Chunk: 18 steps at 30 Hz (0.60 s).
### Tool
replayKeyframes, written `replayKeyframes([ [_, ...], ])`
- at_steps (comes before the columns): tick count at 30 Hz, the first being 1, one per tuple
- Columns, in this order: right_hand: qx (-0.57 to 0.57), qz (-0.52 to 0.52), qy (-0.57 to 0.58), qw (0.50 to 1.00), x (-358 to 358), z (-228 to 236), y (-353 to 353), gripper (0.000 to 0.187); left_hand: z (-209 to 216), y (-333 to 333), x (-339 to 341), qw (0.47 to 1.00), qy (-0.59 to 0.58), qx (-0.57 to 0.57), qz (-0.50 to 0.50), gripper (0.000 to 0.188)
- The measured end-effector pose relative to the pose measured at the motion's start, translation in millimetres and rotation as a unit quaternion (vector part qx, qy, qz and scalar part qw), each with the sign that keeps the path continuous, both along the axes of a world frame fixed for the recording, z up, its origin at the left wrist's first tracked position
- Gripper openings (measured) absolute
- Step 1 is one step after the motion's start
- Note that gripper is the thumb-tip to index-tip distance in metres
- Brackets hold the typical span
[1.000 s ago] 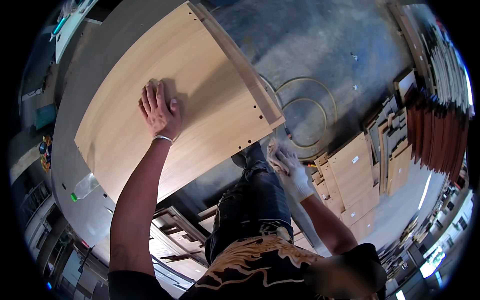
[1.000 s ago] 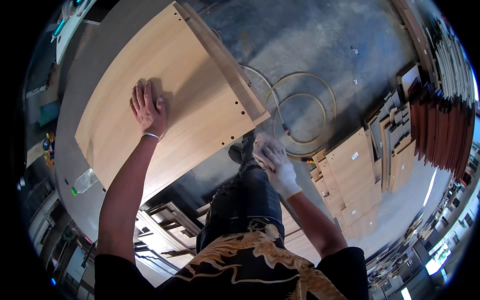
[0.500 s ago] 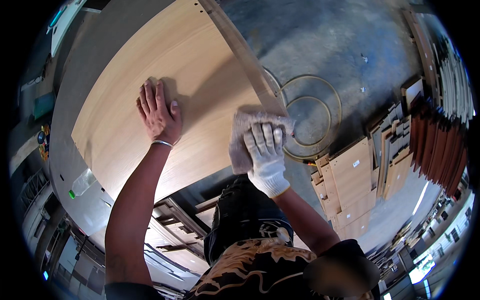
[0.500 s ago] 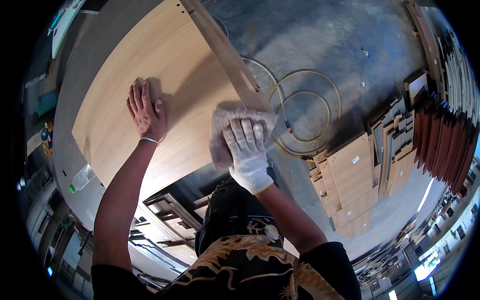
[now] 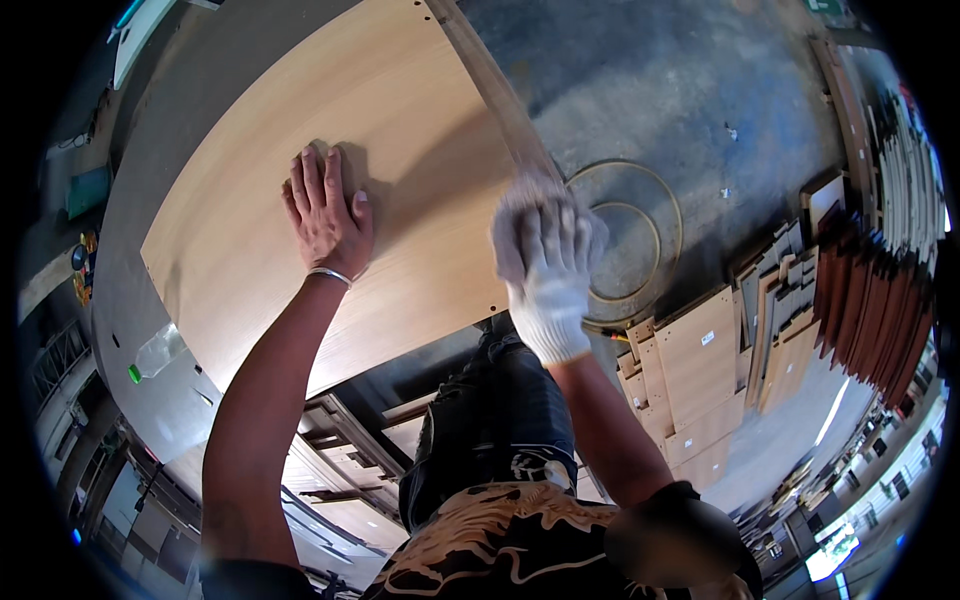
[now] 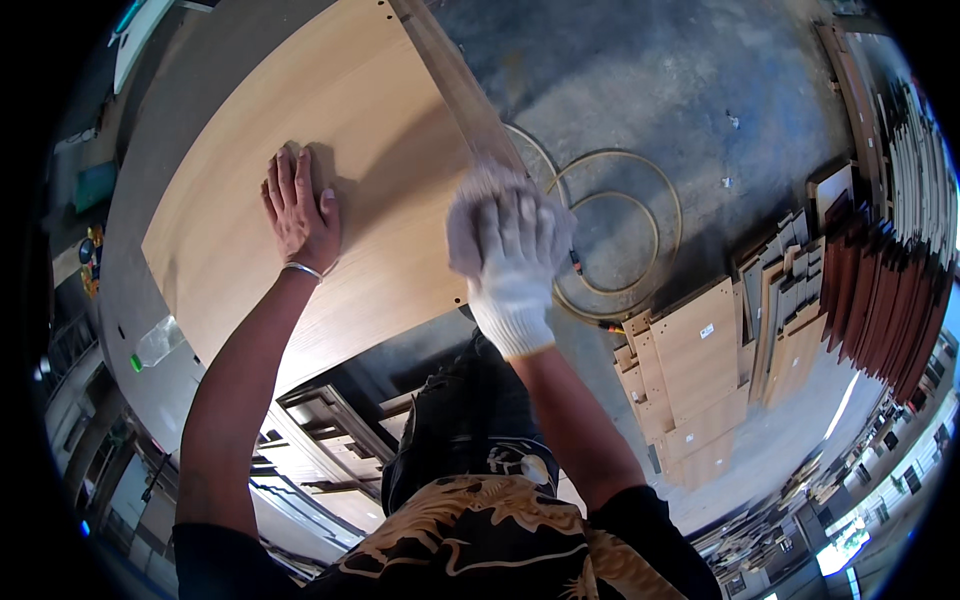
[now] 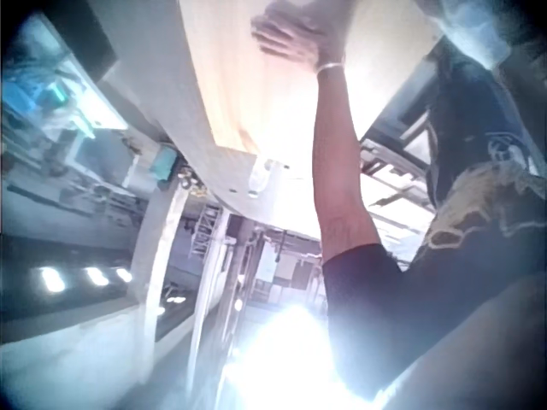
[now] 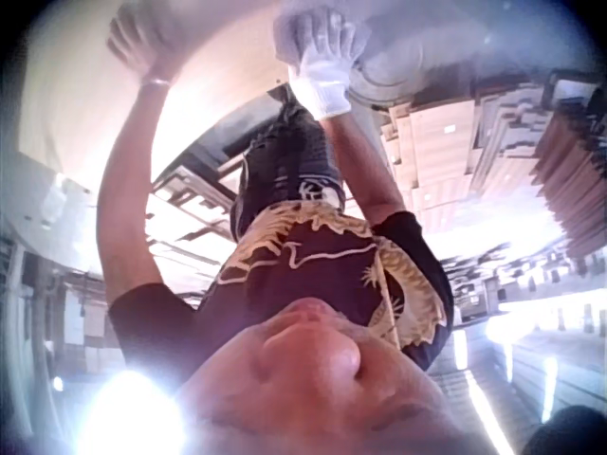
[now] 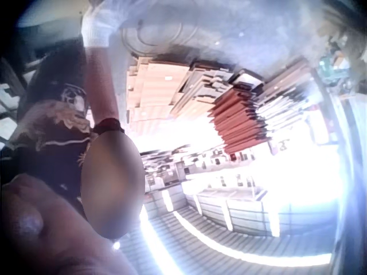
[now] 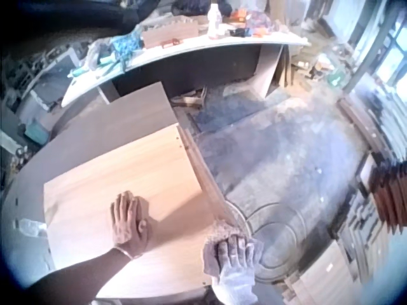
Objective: The person wipes the surface of a wooden panel with a cloth, then uses a utility knife to scrape edges and corners. They repeatedly apply liquid from a bottle onto the cloth and continue wiping the panel. The person handles multiple panels, placing them on a stack after cleaning.
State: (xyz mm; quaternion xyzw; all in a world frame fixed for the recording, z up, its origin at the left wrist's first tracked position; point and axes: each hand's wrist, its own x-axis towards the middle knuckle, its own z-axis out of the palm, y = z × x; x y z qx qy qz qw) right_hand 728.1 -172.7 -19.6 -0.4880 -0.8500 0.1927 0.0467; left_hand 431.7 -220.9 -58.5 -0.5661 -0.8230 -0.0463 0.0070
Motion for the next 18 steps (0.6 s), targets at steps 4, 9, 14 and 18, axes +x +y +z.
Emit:
replayKeyframes([
  [4,0.017,0.008,-0.005,1.000,14.4,-4.4,-16.6,0.068,-0.2,3.0,-3.0,1.000,0.001,0.024,-0.017,0.071],
  [9,0.000,0.025,-0.057,0.998,35.2,-13.2,-47.6,0.068,2.4,6.7,-5.9,1.000,0.003,0.011,-0.004,0.070],
  [14,0.014,0.003,-0.049,0.999,-6.9,0.8,-3.0,0.072,0.8,3.6,-4.5,1.000,-0.001,0.015,-0.010,0.070],
  [18,0.000,0.007,-0.074,0.997,50.3,-24.7,-75.1,0.072,1.0,6.0,-1.7,1.000,0.012,0.015,-0.003,0.070],
])
